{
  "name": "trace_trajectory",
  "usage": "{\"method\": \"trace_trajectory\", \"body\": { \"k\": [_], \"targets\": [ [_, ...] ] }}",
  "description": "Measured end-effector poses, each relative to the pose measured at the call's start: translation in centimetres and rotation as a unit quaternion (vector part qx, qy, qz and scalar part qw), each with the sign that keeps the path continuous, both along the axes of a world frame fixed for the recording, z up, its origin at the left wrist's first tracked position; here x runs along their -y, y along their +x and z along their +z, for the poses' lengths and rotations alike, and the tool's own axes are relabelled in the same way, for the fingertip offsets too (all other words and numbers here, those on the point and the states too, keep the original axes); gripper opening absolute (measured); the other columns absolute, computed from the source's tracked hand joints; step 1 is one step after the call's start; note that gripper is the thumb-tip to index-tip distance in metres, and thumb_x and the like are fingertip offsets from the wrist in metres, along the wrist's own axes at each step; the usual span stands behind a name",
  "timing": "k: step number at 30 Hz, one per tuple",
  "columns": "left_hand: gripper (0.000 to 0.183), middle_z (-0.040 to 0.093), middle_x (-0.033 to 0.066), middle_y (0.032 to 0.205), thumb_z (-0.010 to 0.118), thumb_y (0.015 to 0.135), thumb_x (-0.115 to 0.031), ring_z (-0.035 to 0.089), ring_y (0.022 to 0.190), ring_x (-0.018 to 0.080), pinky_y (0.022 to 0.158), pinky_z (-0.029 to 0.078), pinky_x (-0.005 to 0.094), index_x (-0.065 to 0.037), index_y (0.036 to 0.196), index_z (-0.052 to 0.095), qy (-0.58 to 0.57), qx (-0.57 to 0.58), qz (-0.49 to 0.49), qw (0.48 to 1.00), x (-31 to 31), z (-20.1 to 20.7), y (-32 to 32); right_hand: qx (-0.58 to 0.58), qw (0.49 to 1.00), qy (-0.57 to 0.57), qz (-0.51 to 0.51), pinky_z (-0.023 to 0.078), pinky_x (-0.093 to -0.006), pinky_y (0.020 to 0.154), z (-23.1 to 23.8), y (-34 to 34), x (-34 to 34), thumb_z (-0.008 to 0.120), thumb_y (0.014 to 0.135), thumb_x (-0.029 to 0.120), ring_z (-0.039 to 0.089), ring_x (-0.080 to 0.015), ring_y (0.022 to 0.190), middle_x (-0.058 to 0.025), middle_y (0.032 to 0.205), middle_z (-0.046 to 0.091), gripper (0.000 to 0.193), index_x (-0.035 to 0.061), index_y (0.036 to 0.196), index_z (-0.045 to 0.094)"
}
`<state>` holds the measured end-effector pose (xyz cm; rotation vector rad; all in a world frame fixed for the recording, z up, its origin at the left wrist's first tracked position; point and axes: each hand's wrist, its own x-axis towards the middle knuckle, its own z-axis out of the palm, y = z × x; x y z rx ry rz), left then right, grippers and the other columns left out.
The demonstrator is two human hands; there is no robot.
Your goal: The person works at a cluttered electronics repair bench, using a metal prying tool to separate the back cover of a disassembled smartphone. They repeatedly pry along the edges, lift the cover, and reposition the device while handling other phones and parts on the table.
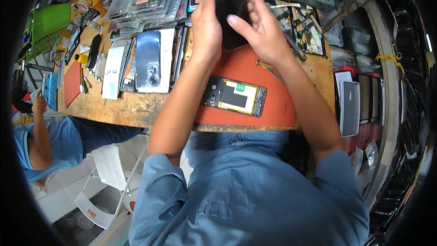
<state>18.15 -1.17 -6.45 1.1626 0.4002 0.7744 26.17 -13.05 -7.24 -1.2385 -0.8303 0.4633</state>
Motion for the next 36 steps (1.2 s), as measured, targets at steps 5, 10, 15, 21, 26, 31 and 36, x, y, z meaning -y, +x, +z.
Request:
{"method": "trace_trajectory", "body": {
  "k": [5,10,15,21,26,31,36],
  "targets": [
    [0.052,0.078,0.0103,0.116,0.043,0.121,-0.039,0.071,0.104,0.0155,0.099,0.054,0.0325,0.003,0.123,0.073,-0.067,-0.032,0.034,0.997,1.5,0.7,-2.8,0.037,0.988,-0.069,0.133,0.049,-0.0258,0.089,-1.3,-0.7,4.5,0.064,0.088,-0.005,0.065,-0.0125,0.115,-0.0111,0.143,0.061,0.101,0.0010,0.176,0.015],
    [0.051,0.077,0.0106,0.119,0.044,0.121,-0.039,0.070,0.106,0.0152,0.101,0.053,0.0321,0.003,0.126,0.073,0.005,-0.009,0.042,0.999,2.2,2.2,-4.0,0.136,0.972,-0.049,0.184,0.032,-0.0405,0.129,-0.6,-0.8,4.6,0.073,0.084,-0.006,0.040,-0.0299,0.160,-0.0233,0.175,0.032,0.125,0.0035,0.177,-0.011],
    [0.052,0.077,0.0113,0.124,0.045,0.121,-0.040,0.071,0.112,0.0163,0.105,0.053,0.0326,0.003,0.130,0.072,-0.035,-0.009,0.015,0.999,1.2,1.2,-4.0,0.173,0.969,-0.089,0.155,0.044,-0.0378,0.115,-0.8,-0.8,4.8,0.078,0.084,-0.002,0.053,-0.0252,0.142,-0.0189,0.162,0.045,0.128,0.0027,0.177,-0.008],
    [0.057,0.077,0.0142,0.127,0.040,0.120,-0.045,0.075,0.112,0.0208,0.103,0.058,0.0366,0.001,0.136,0.069,-0.084,-0.005,0.006,0.996,1.5,0.2,-3.5,0.145,0.974,-0.090,0.150,0.052,-0.0354,0.089,0.5,-0.5,5.0,0.081,0.082,0.003,0.062,-0.0185,0.106,-0.0116,0.128,0.064,0.120,0.0020,0.178,0.010],
    [0.058,0.076,0.0146,0.131,0.038,0.117,-0.047,0.075,0.118,0.0257,0.108,0.059,0.0442,-0.002,0.144,0.064,-0.164,0.036,-0.122,0.978,0.4,0.7,-3.9,0.182,0.968,-0.097,0.142,0.056,-0.0383,0.094,1.1,0.0,5.2,0.080,0.082,0.003,0.067,-0.0247,0.108,-0.0157,0.127,0.067,0.117,0.0029,0.178,0.013],
    [0.050,0.078,0.0119,0.126,0.043,0.117,-0.042,0.076,0.112,0.0219,0.102,0.059,0.0395,-0.003,0.136,0.069,-0.084,0.022,-0.072,0.994,-0.3,0.4,-4.0,0.225,0.959,-0.111,0.133,0.051,-0.0338,0.086,-0.2,0.6,5.3,0.081,0.079,0.004,0.059,-0.0198,0.098,-0.0084,0.115,0.060,0.121,0.0033,0.179,0.012],
    [0.042,0.080,0.0107,0.117,0.053,0.116,-0.034,0.075,0.103,0.0173,0.097,0.058,0.0345,0.001,0.124,0.074,-0.125,0.047,-0.030,0.991,-0.2,0.1,-3.7,0.260,0.956,-0.100,0.088,0.051,-0.0336,0.084,-0.4,-0.2,4.8,0.083,0.086,0.006,0.059,-0.0202,0.093,-0.0091,0.106,0.060,0.112,0.0027,0.177,0.019]
  ]
}}
